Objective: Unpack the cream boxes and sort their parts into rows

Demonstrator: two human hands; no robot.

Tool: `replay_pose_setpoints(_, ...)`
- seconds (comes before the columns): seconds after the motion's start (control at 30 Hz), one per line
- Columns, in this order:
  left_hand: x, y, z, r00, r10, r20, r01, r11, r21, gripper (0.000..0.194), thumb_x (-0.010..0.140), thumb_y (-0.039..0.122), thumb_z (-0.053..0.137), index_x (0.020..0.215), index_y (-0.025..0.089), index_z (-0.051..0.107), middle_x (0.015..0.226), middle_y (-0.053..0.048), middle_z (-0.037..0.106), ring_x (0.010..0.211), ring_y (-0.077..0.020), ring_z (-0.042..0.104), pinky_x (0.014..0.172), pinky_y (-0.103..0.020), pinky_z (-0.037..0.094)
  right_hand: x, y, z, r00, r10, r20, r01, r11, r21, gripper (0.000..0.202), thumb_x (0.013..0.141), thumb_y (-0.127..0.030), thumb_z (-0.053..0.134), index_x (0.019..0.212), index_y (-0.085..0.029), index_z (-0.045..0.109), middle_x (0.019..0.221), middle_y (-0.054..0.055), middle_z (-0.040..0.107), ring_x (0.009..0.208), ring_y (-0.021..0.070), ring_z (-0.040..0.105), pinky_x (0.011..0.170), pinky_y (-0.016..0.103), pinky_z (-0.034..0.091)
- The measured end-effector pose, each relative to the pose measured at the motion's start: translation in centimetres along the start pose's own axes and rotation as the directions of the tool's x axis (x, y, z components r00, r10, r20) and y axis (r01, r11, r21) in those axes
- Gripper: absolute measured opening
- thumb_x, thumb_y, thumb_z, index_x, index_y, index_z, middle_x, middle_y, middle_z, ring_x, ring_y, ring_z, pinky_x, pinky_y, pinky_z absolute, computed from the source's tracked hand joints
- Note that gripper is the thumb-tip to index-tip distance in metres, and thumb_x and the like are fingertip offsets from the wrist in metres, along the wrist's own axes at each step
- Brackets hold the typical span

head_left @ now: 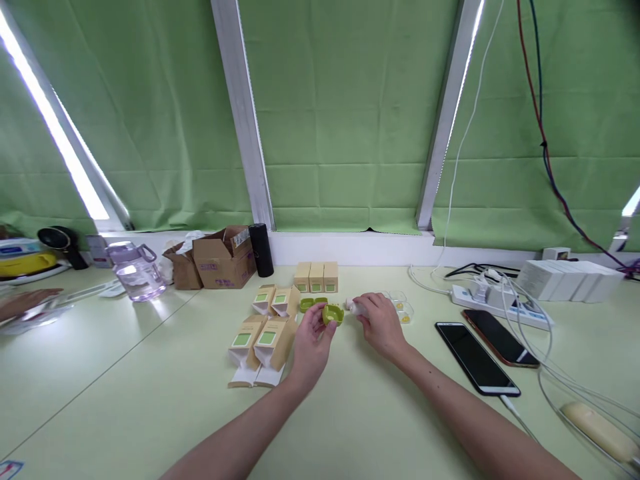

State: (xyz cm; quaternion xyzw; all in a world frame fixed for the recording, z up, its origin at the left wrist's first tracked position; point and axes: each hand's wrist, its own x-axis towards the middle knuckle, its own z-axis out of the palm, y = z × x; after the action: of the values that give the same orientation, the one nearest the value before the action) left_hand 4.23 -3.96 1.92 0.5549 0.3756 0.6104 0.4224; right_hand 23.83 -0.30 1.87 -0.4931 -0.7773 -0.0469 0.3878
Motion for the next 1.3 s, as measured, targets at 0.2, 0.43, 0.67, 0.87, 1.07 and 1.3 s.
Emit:
replay_pose_setpoints(0.2, 0.0, -0.3, -0.1, 1.000, 0.001, -0.010, -0.001, 1.000, -0.007, 0.056, 0.085, 0.049, 0.077, 0.126, 0.019, 0.054, 0.126, -0.016, 0.069, 0.115, -0.0266, 0.068, 0.103, -0.043, 0.053, 0.5, 0.1, 1.7, 1.000, -0.026, 0.007, 0.027, 0.995, -0.100, 0.029, 0.084, -0.003, 0.065, 0.105, -0.022, 0.067, 0.110, 0.007, 0.074, 0.109, 0.0294, 0.057, 0.091, 0.042, 0.044)
replay_pose_setpoints(0.43, 0.0, -0.6, -0.1, 1.000, 0.008, 0.005, -0.008, 1.000, -0.003, 0.057, 0.086, 0.049, 0.076, 0.129, 0.018, 0.053, 0.128, -0.017, 0.068, 0.119, -0.0270, 0.066, 0.106, -0.045, 0.051, -0.2, 0.3, 3.0, 0.999, -0.038, -0.038, 0.032, 0.987, -0.160, 0.030, 0.083, -0.004, 0.065, 0.106, -0.022, 0.069, 0.113, 0.009, 0.070, 0.115, 0.0306, 0.053, 0.096, 0.044, 0.042)
replay_pose_setpoints(0.67, 0.0, -0.5, 0.0, 1.000, 0.003, 0.000, -0.003, 1.000, -0.004, 0.057, 0.086, 0.049, 0.076, 0.128, 0.018, 0.053, 0.129, -0.017, 0.067, 0.117, -0.0262, 0.067, 0.106, -0.044, 0.051, -0.3, 0.4, 3.3, 0.998, -0.056, -0.033, 0.048, 0.973, -0.224, 0.029, 0.082, -0.003, 0.063, 0.102, -0.022, 0.070, 0.112, 0.010, 0.068, 0.115, 0.0298, 0.050, 0.095, 0.043, 0.042)
replay_pose_setpoints(0.87, -0.1, -0.3, 0.0, 1.000, 0.011, -0.002, -0.011, 1.000, -0.004, 0.056, 0.085, 0.048, 0.077, 0.127, 0.018, 0.054, 0.125, -0.016, 0.069, 0.117, -0.0270, 0.067, 0.104, -0.045, 0.052, -0.3, 0.4, 3.3, 0.999, -0.048, -0.021, 0.042, 0.971, -0.236, 0.031, 0.084, -0.003, 0.061, 0.106, -0.023, 0.069, 0.114, 0.010, 0.067, 0.116, 0.0298, 0.050, 0.095, 0.042, 0.042)
replay_pose_setpoints(1.07, -0.2, -0.1, 0.1, 1.000, 0.009, 0.003, -0.009, 1.000, -0.006, 0.053, 0.086, 0.046, 0.077, 0.125, 0.019, 0.054, 0.125, -0.015, 0.069, 0.116, -0.0264, 0.067, 0.104, -0.044, 0.051, -0.4, 0.2, 3.2, 0.999, -0.031, -0.044, 0.022, 0.983, -0.183, 0.044, 0.082, -0.005, 0.061, 0.123, -0.022, 0.064, 0.116, 0.012, 0.067, 0.118, 0.0319, 0.051, 0.098, 0.045, 0.042)
replay_pose_setpoints(1.3, -0.4, 0.2, 0.1, 0.999, -0.001, 0.043, 0.004, 0.998, -0.066, 0.053, 0.083, 0.044, 0.080, 0.123, 0.020, 0.054, 0.123, -0.013, 0.069, 0.114, -0.0254, 0.067, 0.106, -0.043, 0.050, -0.5, 0.5, 2.3, 0.989, 0.071, -0.128, -0.077, 0.996, -0.040, 0.043, 0.079, -0.004, 0.057, 0.118, -0.021, 0.061, 0.115, 0.009, 0.068, 0.115, 0.0298, 0.051, 0.098, 0.044, 0.044)
